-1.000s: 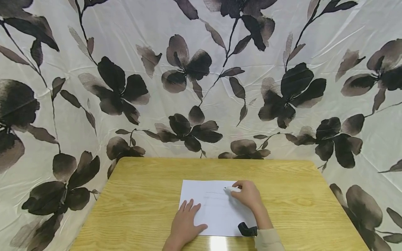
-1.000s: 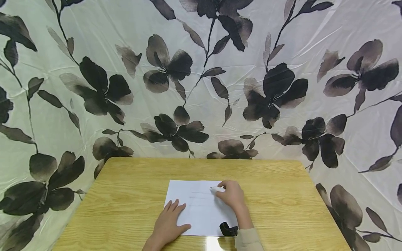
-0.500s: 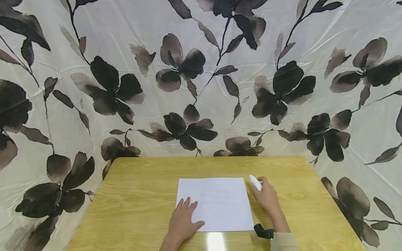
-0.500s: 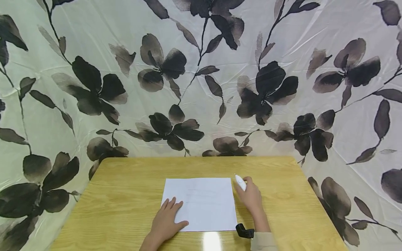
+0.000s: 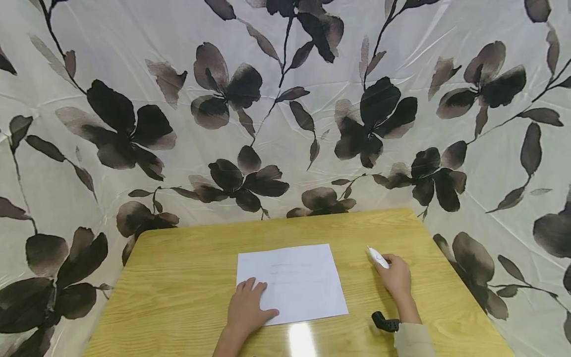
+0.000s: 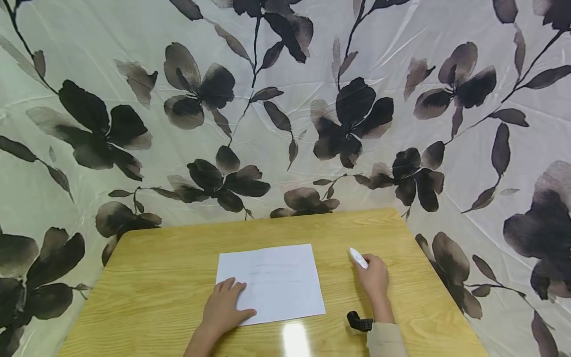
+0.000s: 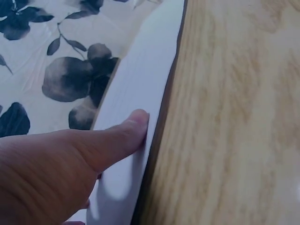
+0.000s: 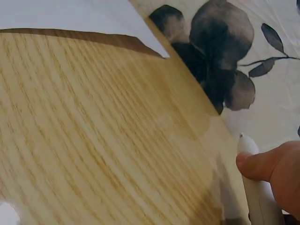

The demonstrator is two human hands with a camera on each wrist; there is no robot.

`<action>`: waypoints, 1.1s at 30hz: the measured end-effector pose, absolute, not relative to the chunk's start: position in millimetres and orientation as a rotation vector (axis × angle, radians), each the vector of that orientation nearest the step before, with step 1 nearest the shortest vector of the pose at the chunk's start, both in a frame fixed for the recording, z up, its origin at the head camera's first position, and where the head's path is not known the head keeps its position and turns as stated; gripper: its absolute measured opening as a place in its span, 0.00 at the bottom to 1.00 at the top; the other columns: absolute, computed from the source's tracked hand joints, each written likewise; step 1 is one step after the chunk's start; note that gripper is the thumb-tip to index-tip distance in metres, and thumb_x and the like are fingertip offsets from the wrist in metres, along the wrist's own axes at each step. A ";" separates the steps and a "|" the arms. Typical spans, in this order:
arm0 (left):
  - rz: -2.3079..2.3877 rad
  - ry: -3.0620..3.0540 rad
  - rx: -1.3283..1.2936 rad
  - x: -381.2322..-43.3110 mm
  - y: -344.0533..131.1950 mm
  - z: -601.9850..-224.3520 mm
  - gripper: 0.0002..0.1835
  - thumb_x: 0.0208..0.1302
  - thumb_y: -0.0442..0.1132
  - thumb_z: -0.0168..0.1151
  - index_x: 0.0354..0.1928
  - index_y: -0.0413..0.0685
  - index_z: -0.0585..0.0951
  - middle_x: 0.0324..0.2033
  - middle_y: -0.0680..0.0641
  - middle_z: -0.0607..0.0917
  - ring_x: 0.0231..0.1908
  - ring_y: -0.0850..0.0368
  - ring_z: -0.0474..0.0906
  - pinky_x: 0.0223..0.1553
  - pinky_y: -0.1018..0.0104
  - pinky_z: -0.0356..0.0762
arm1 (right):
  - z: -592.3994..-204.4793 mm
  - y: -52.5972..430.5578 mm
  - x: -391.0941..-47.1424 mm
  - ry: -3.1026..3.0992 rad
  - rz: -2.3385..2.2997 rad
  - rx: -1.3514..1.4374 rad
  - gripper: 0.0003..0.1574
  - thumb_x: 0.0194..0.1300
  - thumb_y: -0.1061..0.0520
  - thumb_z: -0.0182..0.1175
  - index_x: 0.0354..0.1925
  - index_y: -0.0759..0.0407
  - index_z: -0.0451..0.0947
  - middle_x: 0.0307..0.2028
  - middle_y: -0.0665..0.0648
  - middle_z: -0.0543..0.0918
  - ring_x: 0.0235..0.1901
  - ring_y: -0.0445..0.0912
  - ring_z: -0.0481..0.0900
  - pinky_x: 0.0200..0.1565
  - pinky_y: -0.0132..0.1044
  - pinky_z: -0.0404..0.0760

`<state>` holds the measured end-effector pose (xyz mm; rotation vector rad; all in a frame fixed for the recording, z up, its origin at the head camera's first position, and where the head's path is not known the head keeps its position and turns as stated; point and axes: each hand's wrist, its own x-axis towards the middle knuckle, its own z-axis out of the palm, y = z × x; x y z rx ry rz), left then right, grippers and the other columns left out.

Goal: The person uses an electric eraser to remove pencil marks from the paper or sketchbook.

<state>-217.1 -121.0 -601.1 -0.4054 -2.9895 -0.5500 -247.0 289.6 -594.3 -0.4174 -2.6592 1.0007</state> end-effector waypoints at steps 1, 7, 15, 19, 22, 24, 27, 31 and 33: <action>-0.549 -2.989 -0.399 -216.4 -121.8 -601.9 0.41 0.42 0.66 0.72 0.55 0.47 0.80 0.59 0.36 0.73 0.59 0.35 0.66 0.53 0.41 0.73 | -594.7 290.6 -246.9 -2.667 0.998 -0.425 0.24 0.63 0.52 0.66 0.49 0.70 0.80 0.45 0.69 0.82 0.41 0.60 0.80 0.39 0.54 0.80; -0.582 -2.936 -0.423 -208.8 -122.2 -606.8 0.41 0.45 0.66 0.71 0.57 0.46 0.79 0.62 0.33 0.70 0.62 0.32 0.63 0.55 0.39 0.71 | -603.2 301.0 -237.8 -2.683 0.954 -0.502 0.24 0.61 0.53 0.66 0.48 0.71 0.80 0.43 0.70 0.82 0.39 0.61 0.80 0.39 0.55 0.79; -0.718 -2.762 -0.352 -199.9 -138.1 -601.3 0.28 0.54 0.52 0.71 0.53 0.45 0.81 0.57 0.36 0.76 0.63 0.31 0.63 0.63 0.38 0.62 | -607.6 304.0 -220.9 -2.712 0.842 -0.439 0.31 0.58 0.53 0.69 0.52 0.74 0.77 0.43 0.73 0.81 0.37 0.63 0.79 0.35 0.56 0.78; -0.641 -2.788 -0.243 -202.3 -187.1 -586.4 0.32 0.56 0.52 0.70 0.59 0.43 0.78 0.60 0.32 0.73 0.64 0.28 0.59 0.62 0.33 0.58 | -596.2 291.7 -221.3 -2.697 0.674 -0.197 0.38 0.57 0.50 0.70 0.59 0.73 0.72 0.51 0.75 0.76 0.47 0.68 0.75 0.44 0.64 0.74; -0.509 -2.817 -0.195 -209.0 -227.9 -580.3 0.36 0.56 0.56 0.69 0.63 0.44 0.75 0.62 0.30 0.70 0.65 0.24 0.54 0.60 0.29 0.55 | -584.0 281.7 -226.1 -2.693 0.588 0.011 0.42 0.58 0.49 0.70 0.63 0.69 0.69 0.60 0.75 0.70 0.57 0.71 0.67 0.52 0.69 0.68; -0.426 -2.852 -0.186 -213.9 -247.0 -579.8 0.39 0.56 0.61 0.67 0.65 0.46 0.73 0.64 0.30 0.67 0.65 0.21 0.51 0.60 0.27 0.53 | -577.7 277.8 -228.5 -2.719 0.540 0.110 0.44 0.58 0.48 0.70 0.66 0.67 0.66 0.64 0.75 0.65 0.62 0.71 0.62 0.55 0.71 0.64; -0.349 -2.920 -0.195 -219.8 -260.5 -583.5 0.43 0.56 0.67 0.62 0.68 0.49 0.70 0.67 0.30 0.62 0.66 0.20 0.47 0.61 0.26 0.47 | -574.5 275.6 -226.7 -2.774 0.458 0.158 0.47 0.57 0.48 0.70 0.68 0.64 0.64 0.66 0.75 0.62 0.63 0.72 0.59 0.58 0.71 0.62; -0.315 -2.945 -0.232 -225.4 -261.2 -593.7 0.45 0.56 0.72 0.58 0.69 0.50 0.69 0.69 0.30 0.60 0.66 0.20 0.45 0.61 0.24 0.43 | -581.0 275.9 -216.5 -2.844 0.385 0.179 0.49 0.58 0.43 0.69 0.70 0.62 0.63 0.67 0.74 0.60 0.64 0.73 0.57 0.60 0.71 0.58; -0.312 -2.953 -0.245 -226.6 -259.0 -598.5 0.46 0.56 0.72 0.57 0.69 0.50 0.69 0.69 0.30 0.59 0.66 0.19 0.45 0.61 0.23 0.42 | -586.7 276.2 -211.2 -2.869 0.381 0.174 0.50 0.58 0.40 0.68 0.70 0.60 0.62 0.68 0.74 0.59 0.65 0.73 0.55 0.61 0.72 0.56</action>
